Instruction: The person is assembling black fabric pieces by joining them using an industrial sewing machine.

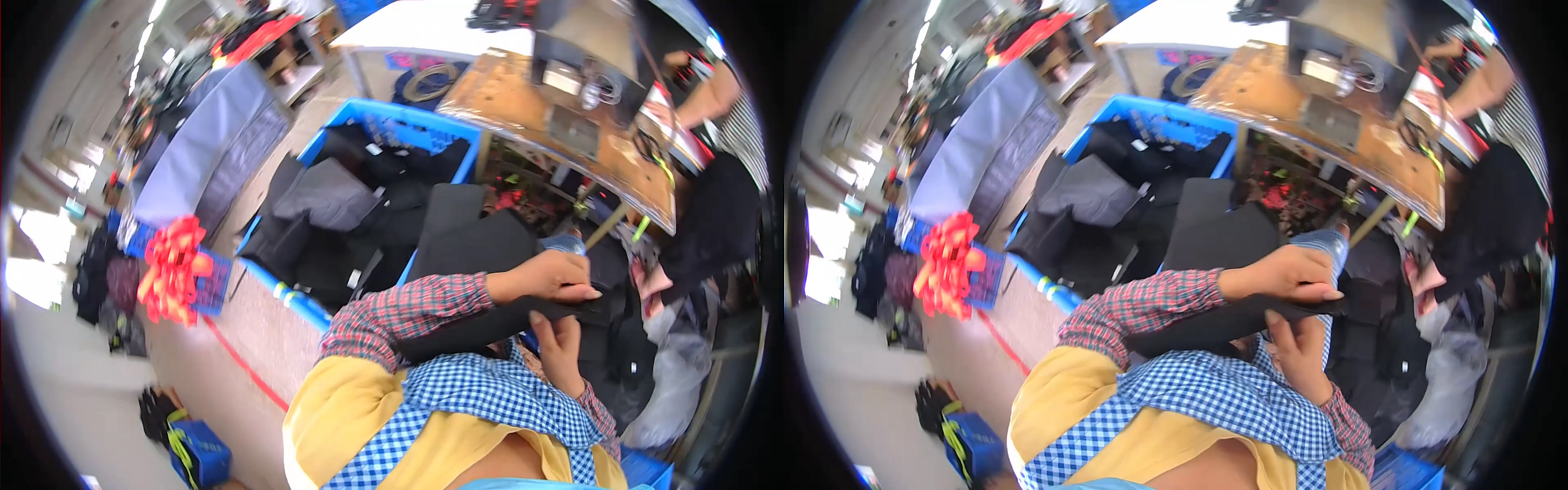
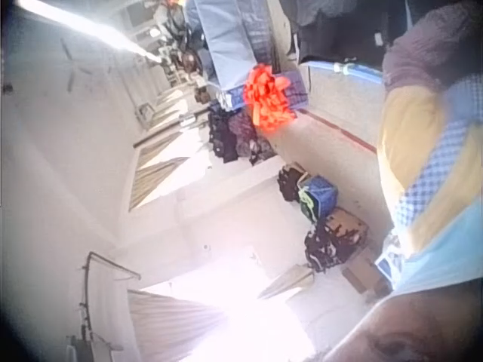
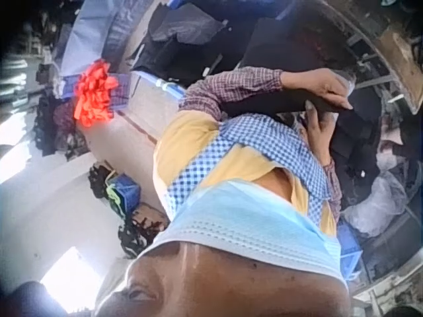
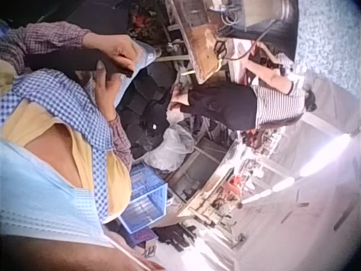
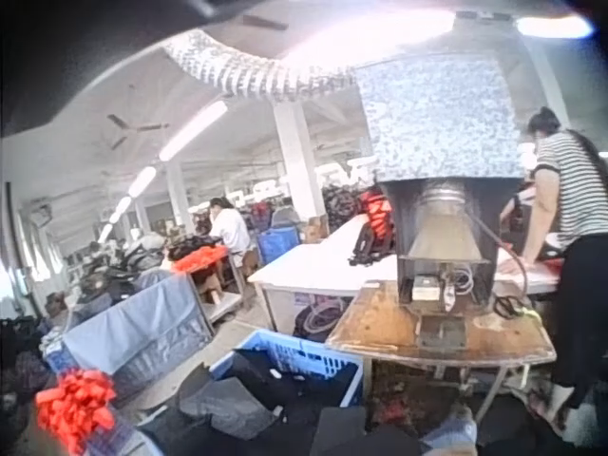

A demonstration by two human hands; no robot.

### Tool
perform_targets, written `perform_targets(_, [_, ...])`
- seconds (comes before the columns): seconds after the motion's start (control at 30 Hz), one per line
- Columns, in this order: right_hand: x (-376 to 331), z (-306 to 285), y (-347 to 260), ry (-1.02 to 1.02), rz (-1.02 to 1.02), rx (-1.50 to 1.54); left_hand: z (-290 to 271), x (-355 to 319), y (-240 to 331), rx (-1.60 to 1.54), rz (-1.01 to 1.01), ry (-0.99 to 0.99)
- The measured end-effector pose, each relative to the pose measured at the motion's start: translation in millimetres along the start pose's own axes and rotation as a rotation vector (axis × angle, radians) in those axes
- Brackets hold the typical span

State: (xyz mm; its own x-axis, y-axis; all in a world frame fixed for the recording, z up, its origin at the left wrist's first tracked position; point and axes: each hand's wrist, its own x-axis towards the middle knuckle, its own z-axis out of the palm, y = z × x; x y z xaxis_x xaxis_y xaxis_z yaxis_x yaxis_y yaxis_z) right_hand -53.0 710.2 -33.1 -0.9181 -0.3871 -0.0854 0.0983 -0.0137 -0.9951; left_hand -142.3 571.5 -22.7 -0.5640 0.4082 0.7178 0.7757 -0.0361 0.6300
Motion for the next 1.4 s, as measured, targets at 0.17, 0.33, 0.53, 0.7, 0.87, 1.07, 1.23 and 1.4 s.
perform_targets(0.17, [-3.2, -6.3, 1.6, 0.064, -0.177, -0.159, 4.9, -4.6, -5.2, -0.025, 0.007, 0.107])
perform_targets(0.33, [-4.1, -32.8, -0.3, 0.137, -0.172, -0.088, -32.6, -25.2, 22.8, 0.268, 0.003, 0.033])
perform_targets(0.53, [-7.7, -99.2, -36.0, 0.449, -0.376, 0.096, -71.9, -76.9, 17.9, 0.366, -0.505, -0.331])
perform_targets(0.7, [8.0, -89.5, -82.8, 0.497, -0.474, -0.179, -15.6, -33.3, -3.9, -0.173, -0.434, -0.745])
perform_targets(0.87, [-29.8, -118.2, -91.4, 0.459, -0.654, -0.305, 88.6, 18.9, 4.3, -0.255, -0.051, -1.251])
perform_targets(1.07, [-49.8, -138.4, -102.7, 0.526, -0.658, -0.21, 62.9, 20.1, 3.4, -0.016, 0.046, -1.29])
perform_targets(1.23, [-69.7, -174.0, -134.4, 0.549, -0.641, -0.022, 26.4, 13.7, 5.7, 0.261, 0.016, -1.113])
perform_targets(1.4, [-74.4, -187.4, -144.6, 0.526, -0.501, -0.065, -1.0, 9.8, 8.3, 0.489, -0.027, -0.963])
